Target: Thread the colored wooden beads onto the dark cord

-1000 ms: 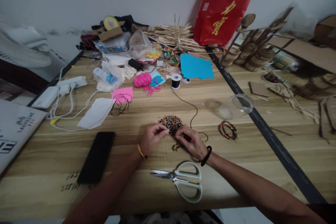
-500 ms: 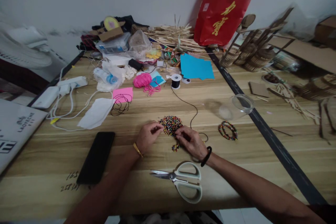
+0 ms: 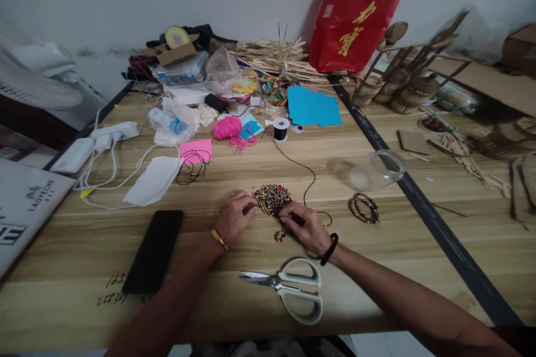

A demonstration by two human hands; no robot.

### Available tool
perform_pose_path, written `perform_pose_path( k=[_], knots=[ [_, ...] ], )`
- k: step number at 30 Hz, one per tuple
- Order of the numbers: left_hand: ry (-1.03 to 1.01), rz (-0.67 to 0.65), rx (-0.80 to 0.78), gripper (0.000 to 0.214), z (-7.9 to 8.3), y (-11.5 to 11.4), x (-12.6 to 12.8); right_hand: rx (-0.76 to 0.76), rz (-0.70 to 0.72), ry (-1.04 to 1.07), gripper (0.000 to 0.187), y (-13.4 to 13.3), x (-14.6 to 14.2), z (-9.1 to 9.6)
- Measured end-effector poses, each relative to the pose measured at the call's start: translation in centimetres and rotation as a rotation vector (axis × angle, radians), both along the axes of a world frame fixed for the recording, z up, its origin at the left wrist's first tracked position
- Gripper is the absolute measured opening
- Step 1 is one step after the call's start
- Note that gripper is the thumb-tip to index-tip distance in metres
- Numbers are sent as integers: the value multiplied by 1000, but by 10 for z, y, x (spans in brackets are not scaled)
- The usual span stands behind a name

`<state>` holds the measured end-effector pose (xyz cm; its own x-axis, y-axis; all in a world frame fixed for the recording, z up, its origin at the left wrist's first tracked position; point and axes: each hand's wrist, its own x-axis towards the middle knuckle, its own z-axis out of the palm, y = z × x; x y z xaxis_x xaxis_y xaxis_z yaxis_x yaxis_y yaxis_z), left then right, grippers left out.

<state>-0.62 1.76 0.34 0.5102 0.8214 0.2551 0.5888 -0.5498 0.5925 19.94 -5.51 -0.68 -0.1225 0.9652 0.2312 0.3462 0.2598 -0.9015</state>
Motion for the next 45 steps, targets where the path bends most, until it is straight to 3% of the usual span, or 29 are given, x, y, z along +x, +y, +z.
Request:
perform_pose_path(
  k=[25, 45],
  knots=[
    [164, -42, 62, 8, 3, -5, 7, -20, 2, 2, 10, 1, 0, 0],
    [25, 13, -38, 7, -3, 3, 11, -27, -3, 8, 12, 1, -1, 1]
  ],
)
